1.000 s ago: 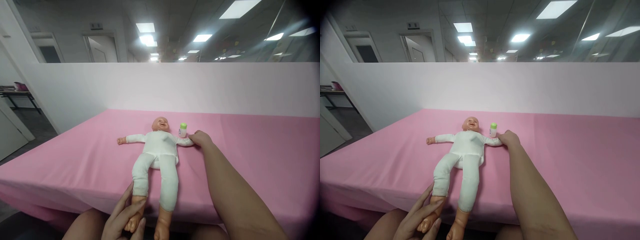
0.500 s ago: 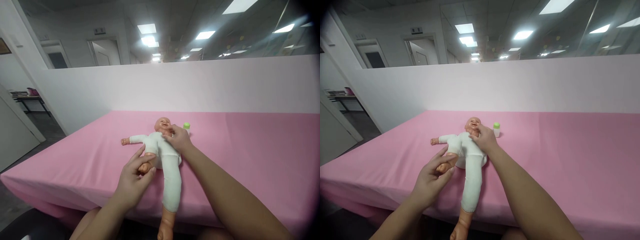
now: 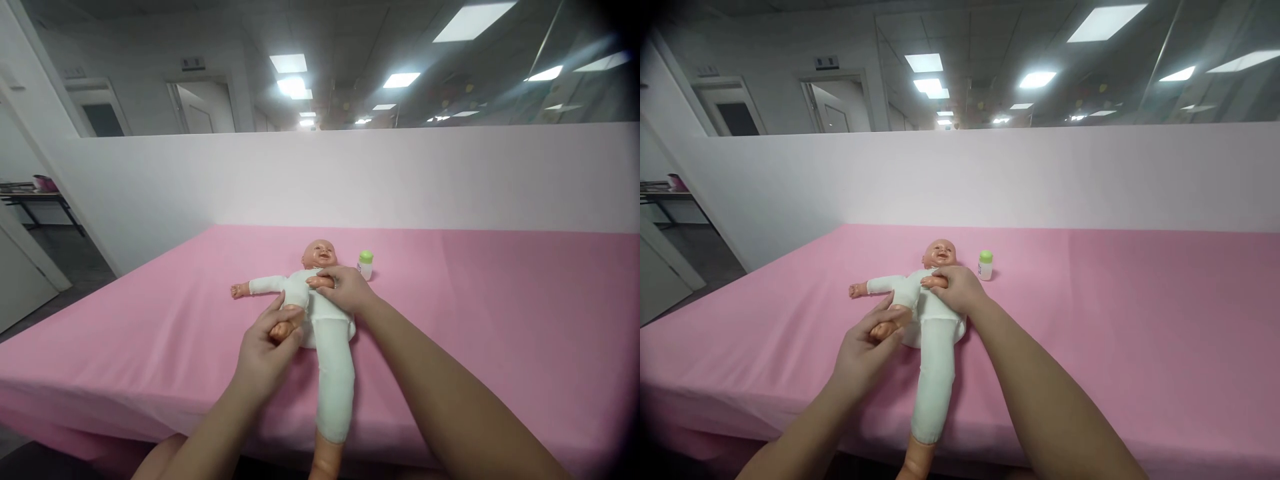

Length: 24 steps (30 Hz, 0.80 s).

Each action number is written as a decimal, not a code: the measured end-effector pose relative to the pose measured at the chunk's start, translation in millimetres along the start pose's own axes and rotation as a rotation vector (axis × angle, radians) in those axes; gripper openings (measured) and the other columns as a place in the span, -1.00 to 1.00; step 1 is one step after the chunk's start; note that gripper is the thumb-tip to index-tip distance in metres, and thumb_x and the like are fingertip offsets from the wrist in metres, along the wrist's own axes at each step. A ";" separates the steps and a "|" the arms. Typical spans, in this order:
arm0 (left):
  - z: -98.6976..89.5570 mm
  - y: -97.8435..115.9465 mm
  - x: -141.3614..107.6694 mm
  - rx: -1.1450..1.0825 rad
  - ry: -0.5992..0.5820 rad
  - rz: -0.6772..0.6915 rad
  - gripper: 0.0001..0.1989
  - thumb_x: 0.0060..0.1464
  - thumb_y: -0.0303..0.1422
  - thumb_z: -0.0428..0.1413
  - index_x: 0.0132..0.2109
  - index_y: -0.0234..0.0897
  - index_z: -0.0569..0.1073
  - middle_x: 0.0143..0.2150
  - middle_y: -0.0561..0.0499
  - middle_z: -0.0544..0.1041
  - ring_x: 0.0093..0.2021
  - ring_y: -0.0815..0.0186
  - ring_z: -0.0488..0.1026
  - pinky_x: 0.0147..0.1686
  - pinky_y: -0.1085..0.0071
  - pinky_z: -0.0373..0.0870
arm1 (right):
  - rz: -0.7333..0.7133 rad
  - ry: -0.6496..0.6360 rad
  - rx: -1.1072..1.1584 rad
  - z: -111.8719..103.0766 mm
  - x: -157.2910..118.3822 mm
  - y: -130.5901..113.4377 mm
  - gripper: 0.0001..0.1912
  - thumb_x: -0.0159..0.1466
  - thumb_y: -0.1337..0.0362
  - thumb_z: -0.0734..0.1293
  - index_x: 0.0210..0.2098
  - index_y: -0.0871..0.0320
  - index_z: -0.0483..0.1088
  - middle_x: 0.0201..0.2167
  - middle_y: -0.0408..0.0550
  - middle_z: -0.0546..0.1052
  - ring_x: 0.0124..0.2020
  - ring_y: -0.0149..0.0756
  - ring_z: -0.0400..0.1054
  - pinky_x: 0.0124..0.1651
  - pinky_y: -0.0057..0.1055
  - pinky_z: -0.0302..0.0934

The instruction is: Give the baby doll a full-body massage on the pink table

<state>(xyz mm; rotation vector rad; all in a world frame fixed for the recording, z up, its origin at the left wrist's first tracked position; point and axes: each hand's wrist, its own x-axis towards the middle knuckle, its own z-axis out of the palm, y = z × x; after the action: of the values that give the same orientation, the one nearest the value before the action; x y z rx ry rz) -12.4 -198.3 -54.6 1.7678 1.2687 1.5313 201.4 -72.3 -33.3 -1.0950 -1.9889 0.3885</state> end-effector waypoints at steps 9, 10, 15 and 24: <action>-28.0 -0.7 -96.7 0.213 0.016 0.278 -0.60 0.16 -0.45 0.22 0.12 -0.03 0.58 0.36 -0.05 0.43 0.36 -0.02 0.33 0.23 0.09 0.47 | 0.484 0.498 -0.037 -57.3 9.4 44.3 -0.37 0.22 0.07 0.38 0.24 0.13 0.33 -0.20 -0.04 0.64 -0.13 -0.16 0.54 -0.04 -0.29 0.35; -31.1 -2.1 -104.7 0.230 0.025 0.276 -0.59 0.16 -0.46 0.22 0.13 -0.03 0.57 0.36 -0.06 0.42 0.34 -0.02 0.36 0.22 0.09 0.47 | 0.572 0.499 -0.078 -64.9 9.1 51.4 -0.33 0.18 0.10 0.39 0.25 0.16 0.31 -0.13 0.03 0.63 -0.09 -0.13 0.53 -0.05 -0.29 0.34; -42.0 -12.8 -128.8 0.299 -0.005 0.313 -0.59 0.13 -0.46 0.24 0.12 -0.04 0.58 0.38 -0.09 0.39 0.25 0.00 0.47 0.14 0.19 0.53 | 0.831 0.295 -0.246 -86.5 0.6 82.9 -0.26 0.07 0.17 0.44 0.23 0.20 0.30 -0.02 0.19 0.59 -0.12 -0.05 0.54 -0.23 -0.32 0.33; -41.3 -24.0 -139.9 0.296 0.005 0.280 -0.57 0.12 -0.44 0.25 0.13 -0.02 0.59 0.33 -0.10 0.45 0.22 -0.02 0.49 0.10 0.21 0.55 | 1.055 -0.075 -0.274 -86.2 -8.5 108.5 -0.57 0.06 0.11 0.45 -0.11 0.17 0.49 -0.40 0.12 0.60 -0.42 -0.01 0.53 -0.37 -0.20 0.33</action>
<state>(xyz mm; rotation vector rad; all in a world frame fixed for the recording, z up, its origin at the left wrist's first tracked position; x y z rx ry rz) -51.8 -316.9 -133.6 2.2109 1.3524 1.5565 331.5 -26.3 -48.7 -2.2930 -1.3828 0.7005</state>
